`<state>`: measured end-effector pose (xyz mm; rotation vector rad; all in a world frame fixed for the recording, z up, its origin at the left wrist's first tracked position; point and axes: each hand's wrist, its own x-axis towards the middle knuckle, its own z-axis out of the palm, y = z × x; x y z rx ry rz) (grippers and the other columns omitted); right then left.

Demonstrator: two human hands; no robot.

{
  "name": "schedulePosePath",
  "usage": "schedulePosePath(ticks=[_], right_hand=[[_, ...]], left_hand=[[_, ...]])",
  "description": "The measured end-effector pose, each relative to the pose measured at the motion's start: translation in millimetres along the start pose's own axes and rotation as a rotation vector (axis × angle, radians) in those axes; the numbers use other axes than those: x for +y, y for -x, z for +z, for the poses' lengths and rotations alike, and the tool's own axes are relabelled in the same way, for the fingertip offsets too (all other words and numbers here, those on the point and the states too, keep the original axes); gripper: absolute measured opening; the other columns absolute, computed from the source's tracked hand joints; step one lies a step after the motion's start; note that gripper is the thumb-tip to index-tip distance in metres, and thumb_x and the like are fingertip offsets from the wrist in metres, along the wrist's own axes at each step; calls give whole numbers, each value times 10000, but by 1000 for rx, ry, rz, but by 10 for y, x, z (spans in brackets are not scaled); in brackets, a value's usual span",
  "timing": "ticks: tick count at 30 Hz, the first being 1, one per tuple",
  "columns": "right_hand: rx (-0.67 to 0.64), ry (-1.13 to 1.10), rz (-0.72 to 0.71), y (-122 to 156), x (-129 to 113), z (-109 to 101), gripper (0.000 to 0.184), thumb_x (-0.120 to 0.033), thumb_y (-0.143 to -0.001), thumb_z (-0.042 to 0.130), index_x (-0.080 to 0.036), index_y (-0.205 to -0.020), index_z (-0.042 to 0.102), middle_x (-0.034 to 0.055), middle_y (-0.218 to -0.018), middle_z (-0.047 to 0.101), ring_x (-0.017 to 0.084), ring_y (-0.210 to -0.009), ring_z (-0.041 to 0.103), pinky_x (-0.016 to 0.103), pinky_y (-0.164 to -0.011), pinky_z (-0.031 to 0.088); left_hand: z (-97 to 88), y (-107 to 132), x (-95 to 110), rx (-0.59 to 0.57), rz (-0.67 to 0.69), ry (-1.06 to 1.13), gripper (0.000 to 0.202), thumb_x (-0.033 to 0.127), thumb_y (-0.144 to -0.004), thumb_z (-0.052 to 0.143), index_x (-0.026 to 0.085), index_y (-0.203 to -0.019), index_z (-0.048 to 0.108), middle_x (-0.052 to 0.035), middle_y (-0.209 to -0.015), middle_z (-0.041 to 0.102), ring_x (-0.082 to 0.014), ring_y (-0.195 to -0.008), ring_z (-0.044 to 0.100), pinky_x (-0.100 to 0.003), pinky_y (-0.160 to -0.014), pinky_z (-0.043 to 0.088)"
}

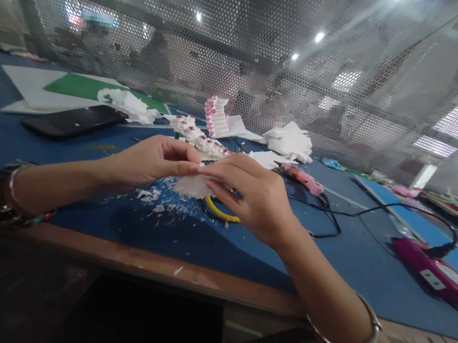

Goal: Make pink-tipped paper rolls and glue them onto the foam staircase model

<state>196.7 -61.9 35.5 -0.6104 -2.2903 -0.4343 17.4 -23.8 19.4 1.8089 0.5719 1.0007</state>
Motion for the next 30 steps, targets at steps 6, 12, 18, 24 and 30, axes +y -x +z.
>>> schedulePosePath(ticks=[6,12,18,24,30], right_hand=[[38,88,5,10,-2,38,134,-146,-753,555,-264,-776,613,-7,-749,661,136,-701,592,271,-631,479],[53,52,96,5,4,72,69,-161,-758,554,-213,-717,574,12,-704,617,114,-648,558,239,-586,448],[48,-19,215,-9,17,113,84,-213,-758,556,-183,-679,548,-6,-644,581,83,-543,474,218,-524,392],[77,-124,339,21,38,190,82,-234,-756,549,-173,-701,538,-19,-635,579,80,-559,506,201,-520,392],[200,-238,399,35,4,242,64,-194,-744,549,-180,-694,510,-25,-638,561,76,-571,522,198,-528,419]], left_hand=[[-3,3,-3,-10,-1,-68,123,225,-695,607,130,-619,590,24,-593,548,-60,-530,473,-186,-513,381],[-11,-20,-39,-6,99,-116,111,225,-685,614,131,-628,597,15,-599,547,-73,-546,491,-187,-503,390],[6,-28,-79,50,190,-181,82,221,-672,616,140,-666,623,-10,-665,583,-98,-622,526,-198,-557,422],[22,4,-91,139,265,-291,78,175,-689,588,148,-711,658,-45,-754,617,-128,-713,552,-228,-630,435],[66,18,-79,178,325,-264,103,142,-711,563,146,-745,661,-46,-792,611,-126,-748,554,-222,-650,449]])
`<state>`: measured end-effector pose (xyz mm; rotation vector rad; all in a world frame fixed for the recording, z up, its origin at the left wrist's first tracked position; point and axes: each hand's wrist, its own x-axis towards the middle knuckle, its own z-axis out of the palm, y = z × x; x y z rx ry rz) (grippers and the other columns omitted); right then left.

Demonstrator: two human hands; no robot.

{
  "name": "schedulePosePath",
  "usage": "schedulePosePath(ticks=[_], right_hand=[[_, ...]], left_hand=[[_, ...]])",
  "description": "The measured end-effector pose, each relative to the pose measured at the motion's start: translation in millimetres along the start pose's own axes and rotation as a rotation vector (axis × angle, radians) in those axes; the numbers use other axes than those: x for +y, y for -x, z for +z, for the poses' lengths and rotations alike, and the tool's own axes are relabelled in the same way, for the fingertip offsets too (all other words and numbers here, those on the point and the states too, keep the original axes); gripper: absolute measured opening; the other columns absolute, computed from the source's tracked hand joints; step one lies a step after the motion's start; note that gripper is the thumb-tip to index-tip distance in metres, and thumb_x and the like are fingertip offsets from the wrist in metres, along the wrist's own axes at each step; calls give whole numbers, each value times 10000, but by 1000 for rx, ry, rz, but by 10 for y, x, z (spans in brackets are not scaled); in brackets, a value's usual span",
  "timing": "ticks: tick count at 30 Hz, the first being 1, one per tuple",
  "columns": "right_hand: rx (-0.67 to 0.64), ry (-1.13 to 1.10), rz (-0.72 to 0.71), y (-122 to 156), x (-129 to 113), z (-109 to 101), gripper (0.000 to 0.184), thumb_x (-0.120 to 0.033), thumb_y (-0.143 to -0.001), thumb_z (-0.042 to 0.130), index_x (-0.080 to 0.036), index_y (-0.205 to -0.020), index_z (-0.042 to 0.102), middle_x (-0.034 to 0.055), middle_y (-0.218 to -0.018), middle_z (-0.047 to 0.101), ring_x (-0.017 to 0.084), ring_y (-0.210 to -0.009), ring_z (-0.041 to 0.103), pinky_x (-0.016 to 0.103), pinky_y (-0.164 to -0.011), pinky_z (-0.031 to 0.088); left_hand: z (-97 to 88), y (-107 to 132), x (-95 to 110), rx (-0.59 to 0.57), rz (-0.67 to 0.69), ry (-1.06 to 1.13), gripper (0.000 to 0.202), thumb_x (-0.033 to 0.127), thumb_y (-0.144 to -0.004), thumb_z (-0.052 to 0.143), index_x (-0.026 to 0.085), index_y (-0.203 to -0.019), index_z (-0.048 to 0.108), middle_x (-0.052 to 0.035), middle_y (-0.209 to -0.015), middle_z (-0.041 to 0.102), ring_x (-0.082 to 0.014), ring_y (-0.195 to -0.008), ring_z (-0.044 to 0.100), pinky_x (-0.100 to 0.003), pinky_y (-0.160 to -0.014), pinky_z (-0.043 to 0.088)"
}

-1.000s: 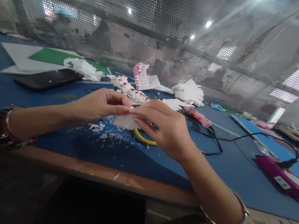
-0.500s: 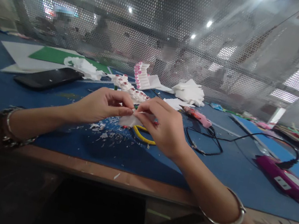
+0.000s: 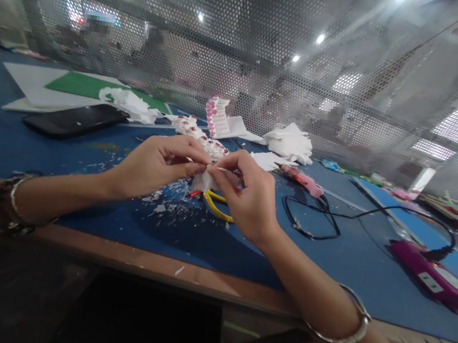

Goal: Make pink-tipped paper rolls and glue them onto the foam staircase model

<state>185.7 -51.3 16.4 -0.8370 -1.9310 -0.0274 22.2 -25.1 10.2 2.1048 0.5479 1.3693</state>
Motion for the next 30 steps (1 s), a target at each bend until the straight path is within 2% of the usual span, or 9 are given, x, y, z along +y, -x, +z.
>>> schedulePosePath(ticks=[4,7,16,20,23,27,30], right_hand=[[103,-104,6,12,-35,28,79,-166,-736,554,-181,-687,494,-23,-650,553,71,-577,525,191,-514,426],[118,-176,47,0,-50,47,82,-152,-723,566,-180,-692,495,-26,-650,552,61,-559,514,181,-495,419],[60,-500,259,-52,-81,61,103,-74,-703,546,-176,-696,548,-75,-534,503,11,-424,439,120,-392,367],[-31,-705,333,-43,-39,60,85,-113,-696,572,-175,-751,588,-81,-516,521,7,-409,441,111,-385,372],[-36,-801,364,-31,-16,64,40,-133,-676,602,-165,-691,584,-64,-564,570,9,-457,491,112,-436,410],[-40,-797,385,-18,-56,63,39,-127,-686,586,-162,-685,569,-58,-567,569,18,-484,510,124,-464,423],[-6,-656,331,-13,-108,57,62,-102,-690,565,-164,-684,564,-62,-568,539,19,-485,488,132,-473,421]], left_hand=[[47,-6,20,38,11,94,100,138,-725,555,136,-746,652,-35,-781,634,-110,-735,566,-198,-644,455],[69,-11,14,33,-13,175,94,144,-734,550,134,-760,640,-22,-765,651,-98,-704,577,-191,-635,464],[52,-34,14,98,-91,289,127,167,-693,610,145,-816,588,9,-703,615,-74,-627,564,-167,-575,473],[35,-26,43,73,-51,314,102,163,-689,614,149,-778,566,19,-695,584,-64,-608,538,-154,-540,453],[25,-17,46,52,-10,306,101,169,-689,622,150,-762,554,17,-713,571,-67,-631,533,-152,-541,441],[16,-11,27,85,5,260,104,189,-687,633,145,-742,557,15,-702,565,-65,-616,522,-152,-524,429],[12,-4,26,118,29,159,97,214,-688,639,138,-691,578,9,-654,569,-72,-588,518,-167,-521,436]])
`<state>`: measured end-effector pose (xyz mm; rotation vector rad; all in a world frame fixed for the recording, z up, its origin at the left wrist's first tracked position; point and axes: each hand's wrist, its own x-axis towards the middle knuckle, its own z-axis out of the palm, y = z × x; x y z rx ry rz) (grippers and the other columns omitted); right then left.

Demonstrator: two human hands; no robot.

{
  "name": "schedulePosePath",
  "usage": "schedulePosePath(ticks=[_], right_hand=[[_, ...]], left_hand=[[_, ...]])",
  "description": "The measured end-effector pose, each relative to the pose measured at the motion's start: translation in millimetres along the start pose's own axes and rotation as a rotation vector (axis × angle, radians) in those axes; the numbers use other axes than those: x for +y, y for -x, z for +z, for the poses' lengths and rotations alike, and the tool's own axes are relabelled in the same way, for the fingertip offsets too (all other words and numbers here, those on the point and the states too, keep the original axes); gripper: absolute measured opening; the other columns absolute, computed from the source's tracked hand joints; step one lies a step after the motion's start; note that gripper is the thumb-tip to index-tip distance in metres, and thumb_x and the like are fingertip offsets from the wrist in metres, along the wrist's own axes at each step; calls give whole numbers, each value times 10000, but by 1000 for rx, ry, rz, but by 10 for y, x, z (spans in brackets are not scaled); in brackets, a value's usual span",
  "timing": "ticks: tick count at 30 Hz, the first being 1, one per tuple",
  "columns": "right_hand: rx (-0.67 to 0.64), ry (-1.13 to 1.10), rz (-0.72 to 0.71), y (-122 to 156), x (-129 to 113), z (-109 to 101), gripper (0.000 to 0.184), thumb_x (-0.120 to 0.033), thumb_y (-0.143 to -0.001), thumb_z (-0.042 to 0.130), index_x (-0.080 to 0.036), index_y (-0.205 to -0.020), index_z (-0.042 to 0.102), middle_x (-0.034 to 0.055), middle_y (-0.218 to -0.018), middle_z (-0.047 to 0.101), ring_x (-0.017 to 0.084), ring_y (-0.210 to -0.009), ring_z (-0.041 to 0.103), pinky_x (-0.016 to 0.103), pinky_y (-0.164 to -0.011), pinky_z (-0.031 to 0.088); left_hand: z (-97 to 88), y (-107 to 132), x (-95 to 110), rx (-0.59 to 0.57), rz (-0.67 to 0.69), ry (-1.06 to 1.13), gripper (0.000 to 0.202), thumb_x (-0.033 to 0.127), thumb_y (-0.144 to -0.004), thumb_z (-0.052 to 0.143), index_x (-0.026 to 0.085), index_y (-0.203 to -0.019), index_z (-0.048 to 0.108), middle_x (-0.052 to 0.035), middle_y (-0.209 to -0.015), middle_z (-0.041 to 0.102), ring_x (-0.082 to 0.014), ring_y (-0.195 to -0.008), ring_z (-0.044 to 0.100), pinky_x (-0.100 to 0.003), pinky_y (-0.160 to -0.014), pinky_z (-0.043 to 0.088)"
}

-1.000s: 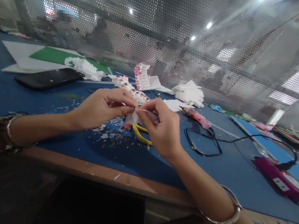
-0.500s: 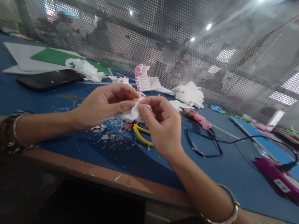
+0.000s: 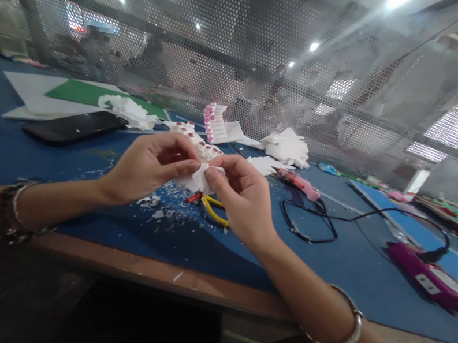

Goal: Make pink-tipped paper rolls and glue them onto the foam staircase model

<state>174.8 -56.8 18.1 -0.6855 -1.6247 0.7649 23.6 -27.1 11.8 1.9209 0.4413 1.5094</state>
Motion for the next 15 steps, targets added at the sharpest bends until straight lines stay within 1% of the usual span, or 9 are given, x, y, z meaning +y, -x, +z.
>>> schedulePosePath(ticks=[3,6,10,12,15], right_hand=[[75,194,-114,13,-12,12,83,-85,-689,559,-167,-702,565,-48,-628,549,30,-532,498,148,-507,428],[126,333,-187,21,8,9,60,-111,-702,563,-170,-713,552,-34,-660,564,47,-569,519,166,-520,431],[164,436,-252,33,25,8,42,-144,-714,567,-173,-711,536,-32,-657,560,56,-577,524,177,-511,429],[179,472,-326,39,23,14,56,-137,-718,567,-177,-705,530,-30,-663,557,63,-609,533,182,-530,436],[155,483,-451,49,23,25,81,-112,-724,563,-186,-712,530,-20,-698,571,82,-685,556,204,-587,456]], left_hand=[[2,19,18,33,79,-136,68,194,-700,631,141,-663,611,-5,-650,589,-84,-613,533,-181,-553,449],[9,52,34,22,105,-202,59,182,-731,600,151,-702,640,-22,-701,628,-93,-649,561,-181,-553,459],[30,86,43,-12,108,-196,87,200,-739,593,159,-785,655,-42,-815,654,-111,-731,592,-180,-579,488],[42,94,52,-11,122,-196,101,202,-717,617,158,-799,655,-45,-828,654,-118,-755,596,-188,-618,501],[51,97,71,-3,156,-199,97,197,-716,613,155,-793,655,-48,-817,653,-129,-761,600,-221,-664,510]])
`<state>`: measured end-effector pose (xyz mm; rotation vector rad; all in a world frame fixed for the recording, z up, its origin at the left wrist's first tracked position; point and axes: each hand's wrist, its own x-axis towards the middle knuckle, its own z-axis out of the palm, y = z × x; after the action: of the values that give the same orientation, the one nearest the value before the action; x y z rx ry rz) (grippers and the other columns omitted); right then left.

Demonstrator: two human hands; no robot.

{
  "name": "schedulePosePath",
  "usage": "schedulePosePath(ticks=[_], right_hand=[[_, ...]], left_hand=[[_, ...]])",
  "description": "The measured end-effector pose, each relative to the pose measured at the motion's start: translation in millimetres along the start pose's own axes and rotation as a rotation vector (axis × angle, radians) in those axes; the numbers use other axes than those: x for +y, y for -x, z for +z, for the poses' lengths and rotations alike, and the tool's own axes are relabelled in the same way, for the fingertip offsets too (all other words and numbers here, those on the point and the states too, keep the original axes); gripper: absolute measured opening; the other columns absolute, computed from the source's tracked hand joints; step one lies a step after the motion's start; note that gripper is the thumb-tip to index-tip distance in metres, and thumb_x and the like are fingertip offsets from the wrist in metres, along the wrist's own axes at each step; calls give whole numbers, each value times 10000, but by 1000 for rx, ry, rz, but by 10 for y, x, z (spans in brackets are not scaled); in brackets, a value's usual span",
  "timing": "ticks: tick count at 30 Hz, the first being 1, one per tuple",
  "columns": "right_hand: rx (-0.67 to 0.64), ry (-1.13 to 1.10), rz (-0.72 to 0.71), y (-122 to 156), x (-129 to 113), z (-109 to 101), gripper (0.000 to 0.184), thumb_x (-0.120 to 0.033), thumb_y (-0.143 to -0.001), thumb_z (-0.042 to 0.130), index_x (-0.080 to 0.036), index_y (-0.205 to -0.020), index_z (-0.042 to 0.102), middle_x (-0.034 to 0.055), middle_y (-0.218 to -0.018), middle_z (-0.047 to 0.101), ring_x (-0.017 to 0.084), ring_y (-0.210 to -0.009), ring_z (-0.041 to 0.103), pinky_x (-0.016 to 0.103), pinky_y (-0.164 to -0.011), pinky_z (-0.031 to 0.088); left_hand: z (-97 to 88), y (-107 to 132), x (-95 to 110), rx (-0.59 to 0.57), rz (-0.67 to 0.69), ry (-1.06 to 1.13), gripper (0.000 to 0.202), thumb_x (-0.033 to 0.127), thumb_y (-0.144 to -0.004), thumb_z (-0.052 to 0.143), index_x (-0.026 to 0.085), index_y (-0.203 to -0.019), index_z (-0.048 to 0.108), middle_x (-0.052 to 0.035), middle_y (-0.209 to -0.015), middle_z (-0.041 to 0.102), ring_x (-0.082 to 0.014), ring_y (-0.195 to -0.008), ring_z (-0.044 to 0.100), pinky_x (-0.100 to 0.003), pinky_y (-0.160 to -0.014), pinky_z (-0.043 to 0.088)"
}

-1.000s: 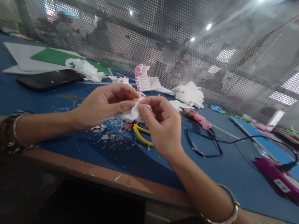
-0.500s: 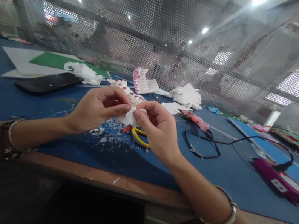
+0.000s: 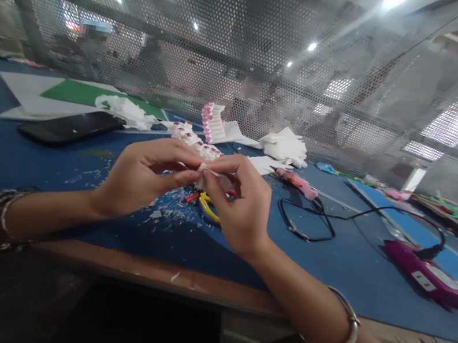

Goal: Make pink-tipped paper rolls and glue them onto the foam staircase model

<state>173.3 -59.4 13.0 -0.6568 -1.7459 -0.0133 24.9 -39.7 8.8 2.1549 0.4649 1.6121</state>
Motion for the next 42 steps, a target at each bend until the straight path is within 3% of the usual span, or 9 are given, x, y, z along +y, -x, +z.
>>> schedulePosePath(ticks=[4,9,16,20,26,33,37,42], right_hand=[[-19,-23,-81,5,1,-19,108,-92,-723,562,-198,-744,558,0,-744,605,107,-736,579,234,-607,472],[-135,117,-168,-35,-19,-89,142,-111,-745,543,-223,-801,611,10,-820,654,124,-768,599,281,-673,484],[-131,58,-121,-36,-30,-93,124,-108,-745,543,-212,-772,607,-1,-752,646,108,-708,595,249,-644,476],[-106,86,-78,-16,-51,-79,90,-122,-738,551,-200,-752,591,-15,-706,633,87,-644,576,206,-571,465],[-64,102,-11,-4,-73,-56,76,-126,-732,543,-197,-725,569,-25,-663,606,74,-572,551,189,-496,455],[-62,117,-35,-6,-63,-76,89,-124,-732,550,-212,-745,564,-32,-665,613,71,-551,551,186,-478,451],[-74,217,-128,1,-65,-127,153,-104,-755,520,-235,-823,558,-23,-707,634,90,-582,574,209,-515,467],[-176,309,-368,-64,-50,-196,243,-92,-732,555,-256,-910,550,-9,-792,655,98,-657,595,211,-600,480]], left_hand=[[-25,-9,7,15,78,-72,98,150,-734,578,175,-785,657,-43,-812,654,-135,-779,593,-250,-710,497],[-90,-36,-57,-14,100,-50,139,117,-739,540,198,-783,644,-36,-834,629,-131,-790,569,-240,-684,488],[-111,-80,-102,-102,-37,177,82,163,-731,560,170,-753,639,-39,-798,621,-126,-767,569,-222,-651,484],[-71,-68,-83,-96,-104,266,58,162,-719,579,156,-738,634,-35,-772,635,-124,-760,582,-226,-675,491],[-12,-27,-39,-35,-165,277,86,193,-694,619,136,-757,635,-43,-781,638,-130,-765,585,-222,-660,493],[-36,-59,-50,-56,-237,285,92,215,-673,634,139,-718,609,-17,-708,617,-103,-674,565,-200,-614,488],[-39,-74,-67,-49,-280,320,117,234,-655,640,139,-682,577,-2,-667,586,-87,-614,538,-199,-588,480],[-52,-87,-116,-60,-266,317,107,222,-652,621,147,-663,546,7,-678,550,-84,-634,519,-202,-615,469]])
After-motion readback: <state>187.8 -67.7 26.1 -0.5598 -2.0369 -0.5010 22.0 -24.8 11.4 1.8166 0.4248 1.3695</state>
